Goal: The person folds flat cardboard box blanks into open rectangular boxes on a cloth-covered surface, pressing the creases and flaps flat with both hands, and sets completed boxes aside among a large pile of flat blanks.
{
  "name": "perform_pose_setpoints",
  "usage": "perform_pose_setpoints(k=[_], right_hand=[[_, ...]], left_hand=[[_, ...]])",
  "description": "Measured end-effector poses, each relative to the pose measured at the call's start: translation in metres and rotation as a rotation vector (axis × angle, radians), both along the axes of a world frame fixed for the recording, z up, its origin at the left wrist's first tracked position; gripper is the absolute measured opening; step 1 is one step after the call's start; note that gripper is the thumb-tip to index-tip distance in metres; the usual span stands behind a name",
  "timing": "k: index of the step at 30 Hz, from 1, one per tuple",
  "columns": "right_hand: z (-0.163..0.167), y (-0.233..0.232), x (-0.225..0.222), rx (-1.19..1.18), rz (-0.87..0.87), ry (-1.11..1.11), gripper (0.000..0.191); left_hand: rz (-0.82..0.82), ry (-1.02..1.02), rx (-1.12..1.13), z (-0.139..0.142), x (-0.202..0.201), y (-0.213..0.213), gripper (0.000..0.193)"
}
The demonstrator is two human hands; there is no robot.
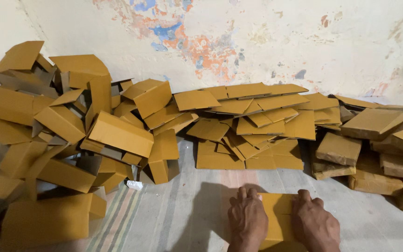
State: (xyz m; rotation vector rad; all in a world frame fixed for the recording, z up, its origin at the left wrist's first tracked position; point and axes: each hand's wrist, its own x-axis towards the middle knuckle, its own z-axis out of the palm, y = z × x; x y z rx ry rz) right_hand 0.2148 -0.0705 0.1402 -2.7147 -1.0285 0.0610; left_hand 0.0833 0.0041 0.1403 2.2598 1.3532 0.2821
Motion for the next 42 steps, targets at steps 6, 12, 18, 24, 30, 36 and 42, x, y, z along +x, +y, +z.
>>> perform_pose_setpoints(k=[6,12,18,24,30,36,42], right_hand=[[-0.003,-0.002,-0.001,-0.245,0.105,-0.060,0.068],[-0.012,0.000,0.005,-0.055,0.032,0.006,0.063],[-0.012,-0.001,0.008,-0.060,0.039,-0.004,0.054],[-0.018,-0.002,0.011,-0.138,0.069,0.007,0.066],[-0.041,0.001,0.024,-0.009,0.007,-0.020,0.044],[-0.039,-0.001,0.021,-0.083,0.051,-0.063,0.065],[-0.014,-0.003,0.006,-0.045,0.020,-0.024,0.067]], left_hand=[[-0.018,0.086,-0.031,0.003,-0.002,-0.003,0.065],[-0.009,0.017,0.019,0.005,-0.004,-0.005,0.056],[-0.010,0.008,-0.014,-0.002,-0.002,-0.002,0.049],[-0.011,0.009,0.012,-0.009,-0.002,0.001,0.057],[0.011,0.003,-0.013,-0.004,0.000,0.001,0.044],[0.001,0.031,0.019,0.004,-0.004,-0.005,0.056],[0.022,-0.007,-0.026,0.008,-0.005,-0.006,0.046]])
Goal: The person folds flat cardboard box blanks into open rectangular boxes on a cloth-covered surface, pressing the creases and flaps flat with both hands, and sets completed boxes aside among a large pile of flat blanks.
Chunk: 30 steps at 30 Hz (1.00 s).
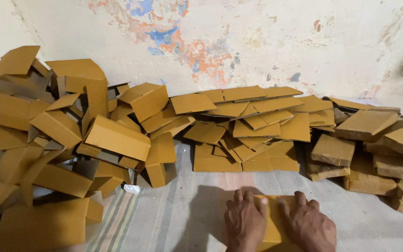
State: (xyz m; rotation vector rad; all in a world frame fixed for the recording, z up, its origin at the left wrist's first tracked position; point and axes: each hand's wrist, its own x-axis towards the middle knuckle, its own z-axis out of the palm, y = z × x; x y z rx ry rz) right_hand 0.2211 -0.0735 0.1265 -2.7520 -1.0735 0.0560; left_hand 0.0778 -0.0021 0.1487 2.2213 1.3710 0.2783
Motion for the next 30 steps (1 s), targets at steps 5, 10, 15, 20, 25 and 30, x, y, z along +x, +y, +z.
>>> perform_pose_setpoints(k=[5,10,15,20,25,30], right_hand=[[-0.007,-0.002,0.003,0.007,0.046,-0.085,0.057],[-0.024,0.000,0.012,0.018,0.049,-0.136,0.061],[-0.024,0.001,0.013,0.052,0.153,-0.221,0.047],[-0.019,0.001,0.012,-0.186,0.200,-0.176,0.053],[-0.021,0.004,0.017,0.029,0.021,-0.033,0.048],[-0.030,0.003,0.022,0.029,0.060,0.020,0.080]], left_hand=[[0.013,-0.010,-0.028,-0.004,0.004,0.005,0.042],[0.002,0.050,-0.006,-0.008,0.004,0.005,0.059],[0.004,-0.004,0.045,-0.010,0.003,0.005,0.042],[-0.018,0.048,-0.073,-0.013,0.004,0.007,0.062],[-0.001,0.016,0.054,-0.011,0.004,0.007,0.049],[-0.027,0.005,-0.010,-0.010,0.000,0.005,0.057]])
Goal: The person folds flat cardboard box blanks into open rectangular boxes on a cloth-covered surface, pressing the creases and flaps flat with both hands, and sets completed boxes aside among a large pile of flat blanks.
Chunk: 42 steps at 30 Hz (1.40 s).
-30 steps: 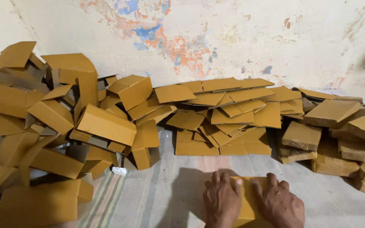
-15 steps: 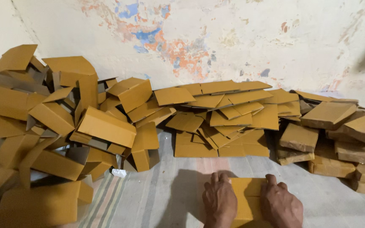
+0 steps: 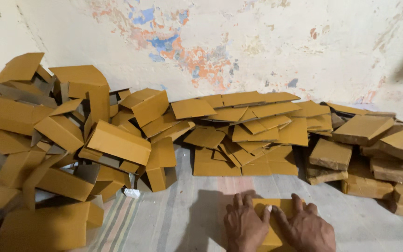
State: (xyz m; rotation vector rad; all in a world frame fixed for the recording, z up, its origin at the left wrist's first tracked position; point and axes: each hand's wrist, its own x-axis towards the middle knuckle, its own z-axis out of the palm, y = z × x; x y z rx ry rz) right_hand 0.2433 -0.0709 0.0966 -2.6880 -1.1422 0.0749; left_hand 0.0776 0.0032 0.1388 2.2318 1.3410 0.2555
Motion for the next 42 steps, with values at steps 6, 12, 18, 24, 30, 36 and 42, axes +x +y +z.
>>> perform_pose_setpoints(k=[6,12,18,24,30,36,42], right_hand=[[-0.004,0.003,0.004,0.024,-0.063,0.043,0.058],[0.009,0.000,-0.008,-0.138,0.009,0.024,0.066],[0.035,0.006,-0.024,-0.148,-0.080,0.082,0.074],[0.027,0.006,-0.025,-0.186,-0.094,0.056,0.081],[0.009,0.010,-0.017,0.054,-0.177,0.083,0.071],[0.005,0.006,-0.027,-0.088,-0.114,-0.043,0.084],[0.021,0.006,-0.026,0.031,-0.132,-0.029,0.067]], left_hand=[[0.059,-0.031,0.056,-0.009,0.008,0.002,0.044],[-0.006,0.081,0.041,-0.006,0.004,-0.002,0.061],[0.067,0.024,-0.022,-0.008,0.018,-0.002,0.056],[0.096,0.006,0.164,-0.027,0.027,-0.006,0.065],[0.130,0.007,0.063,-0.005,0.022,-0.006,0.057],[0.064,-0.032,0.015,-0.003,0.015,-0.013,0.064],[0.068,-0.004,0.061,-0.011,0.016,0.000,0.051]])
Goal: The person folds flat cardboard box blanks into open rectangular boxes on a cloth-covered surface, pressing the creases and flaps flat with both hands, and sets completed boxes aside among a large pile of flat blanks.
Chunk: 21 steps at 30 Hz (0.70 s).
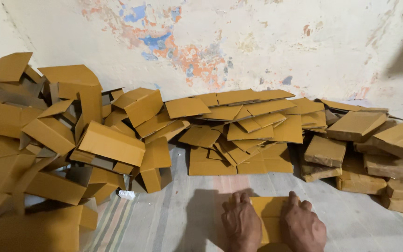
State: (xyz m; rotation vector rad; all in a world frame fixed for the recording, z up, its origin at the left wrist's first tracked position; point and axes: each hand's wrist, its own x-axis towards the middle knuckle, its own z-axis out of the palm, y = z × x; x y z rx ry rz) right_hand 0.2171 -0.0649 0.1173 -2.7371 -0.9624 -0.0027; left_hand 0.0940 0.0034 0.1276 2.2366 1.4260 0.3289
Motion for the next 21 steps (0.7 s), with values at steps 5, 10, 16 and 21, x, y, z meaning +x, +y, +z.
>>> perform_pose_setpoints(k=[5,10,16,21], right_hand=[[0.007,-0.004,-0.009,-0.098,0.007,0.044,0.072],[0.010,-0.007,-0.011,-0.008,0.032,-0.022,0.072],[0.005,-0.007,-0.003,-0.085,0.060,0.025,0.073],[0.005,-0.007,0.000,-0.020,0.063,-0.017,0.073]], left_hand=[[-0.056,0.134,0.016,0.008,-0.005,-0.004,0.067],[-0.017,-0.005,-0.037,0.023,-0.010,-0.011,0.050],[-0.039,0.025,-0.082,0.024,-0.013,-0.012,0.063],[-0.028,0.038,-0.076,0.015,-0.007,-0.003,0.063]])
